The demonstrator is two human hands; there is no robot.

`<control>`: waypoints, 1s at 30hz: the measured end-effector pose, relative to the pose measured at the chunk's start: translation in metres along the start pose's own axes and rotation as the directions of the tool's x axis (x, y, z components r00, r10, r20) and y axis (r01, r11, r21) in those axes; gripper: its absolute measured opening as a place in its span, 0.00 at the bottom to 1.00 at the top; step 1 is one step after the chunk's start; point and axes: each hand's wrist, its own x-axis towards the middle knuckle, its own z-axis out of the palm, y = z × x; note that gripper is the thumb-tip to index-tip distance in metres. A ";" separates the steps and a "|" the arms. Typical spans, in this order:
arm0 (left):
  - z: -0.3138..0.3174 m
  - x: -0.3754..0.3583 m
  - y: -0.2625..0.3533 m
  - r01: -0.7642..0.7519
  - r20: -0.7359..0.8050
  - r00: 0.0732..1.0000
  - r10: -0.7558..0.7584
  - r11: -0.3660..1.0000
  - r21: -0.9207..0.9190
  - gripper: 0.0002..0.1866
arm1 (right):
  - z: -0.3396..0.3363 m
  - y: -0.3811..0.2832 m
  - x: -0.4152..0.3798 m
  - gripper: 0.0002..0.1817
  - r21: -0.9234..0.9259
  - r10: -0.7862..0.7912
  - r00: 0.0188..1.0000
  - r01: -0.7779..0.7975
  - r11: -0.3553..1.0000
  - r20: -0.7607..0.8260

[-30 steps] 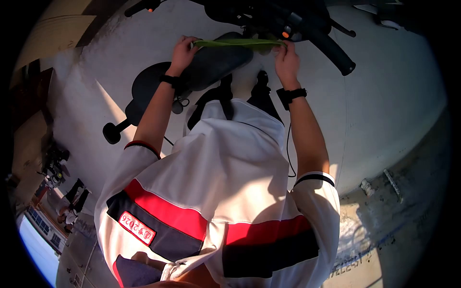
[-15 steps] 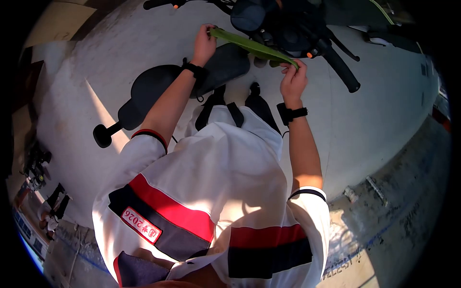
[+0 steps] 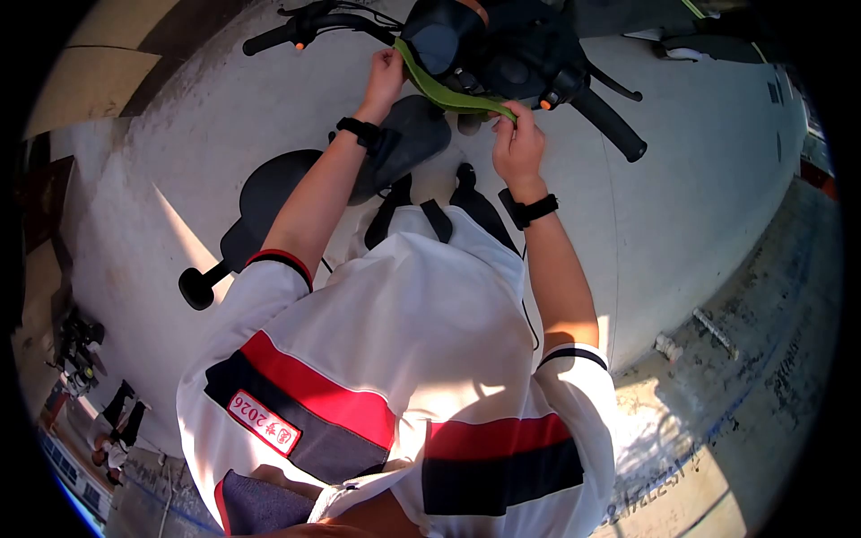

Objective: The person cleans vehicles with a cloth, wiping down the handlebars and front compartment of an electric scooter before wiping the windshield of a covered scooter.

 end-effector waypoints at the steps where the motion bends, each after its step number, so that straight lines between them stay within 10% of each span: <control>1: 0.000 0.002 0.000 0.008 -0.004 1.000 -0.008 0.997 0.082 0.24 | 0.000 -0.001 0.001 0.09 -0.006 0.000 1.000 0.000 1.000 0.020; 5: 0.000 0.005 -0.003 0.133 0.050 0.988 -0.146 0.969 0.207 0.32 | 0.000 0.010 0.002 0.09 -0.023 0.006 0.994 -0.004 1.000 0.112; 11: 0.007 -0.021 0.020 0.306 0.348 0.914 -0.209 0.918 -0.253 0.41 | 0.003 0.025 -0.001 0.09 -0.008 0.059 0.984 -0.058 0.998 0.171; 23: -0.024 -0.022 -0.042 0.453 0.579 0.809 -0.103 0.737 -0.501 0.28 | -0.013 0.056 0.002 0.10 0.016 0.104 0.940 -0.115 0.993 0.325; 30: -0.017 -0.024 -0.043 0.166 0.515 0.809 -0.284 0.950 0.263 0.20 | -0.016 0.068 0.006 0.10 0.023 0.106 0.924 -0.123 0.992 0.367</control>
